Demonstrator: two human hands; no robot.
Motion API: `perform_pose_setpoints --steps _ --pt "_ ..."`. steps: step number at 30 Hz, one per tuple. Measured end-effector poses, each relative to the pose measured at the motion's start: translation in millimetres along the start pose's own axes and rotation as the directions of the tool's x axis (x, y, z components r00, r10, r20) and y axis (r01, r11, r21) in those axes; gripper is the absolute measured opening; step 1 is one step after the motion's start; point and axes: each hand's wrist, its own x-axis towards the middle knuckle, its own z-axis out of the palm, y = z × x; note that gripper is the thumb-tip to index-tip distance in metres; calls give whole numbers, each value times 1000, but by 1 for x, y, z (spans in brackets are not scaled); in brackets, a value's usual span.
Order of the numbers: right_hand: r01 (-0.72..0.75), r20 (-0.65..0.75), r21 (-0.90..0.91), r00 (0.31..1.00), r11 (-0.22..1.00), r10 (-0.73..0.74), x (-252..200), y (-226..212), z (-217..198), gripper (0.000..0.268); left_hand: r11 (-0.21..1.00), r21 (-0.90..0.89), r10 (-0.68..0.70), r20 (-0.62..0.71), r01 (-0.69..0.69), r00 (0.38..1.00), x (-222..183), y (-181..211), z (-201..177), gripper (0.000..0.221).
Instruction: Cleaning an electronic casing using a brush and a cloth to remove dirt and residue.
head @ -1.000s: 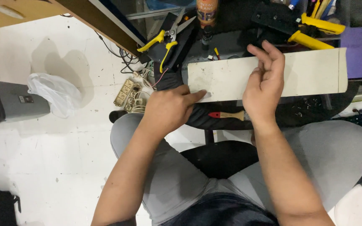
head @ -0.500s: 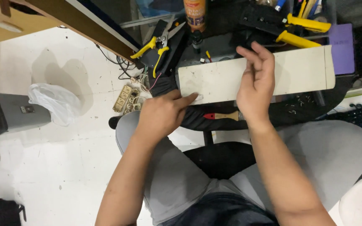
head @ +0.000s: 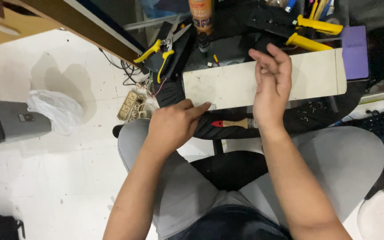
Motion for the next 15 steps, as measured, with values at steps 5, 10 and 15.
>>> perform_pose_setpoints --steps 5,10,15 --pt "0 12 151 1000 989 -2 1 9 -4 37 998 31 60 -34 -59 998 17 15 14 42" --pt "-63 3 168 998 984 64 8 8 -11 43 997 -75 21 38 -18 999 23 28 -3 37" --pt "-100 7 321 995 942 103 7 -1 -8 52 984 105 151 -49 -146 987 21 24 8 39"
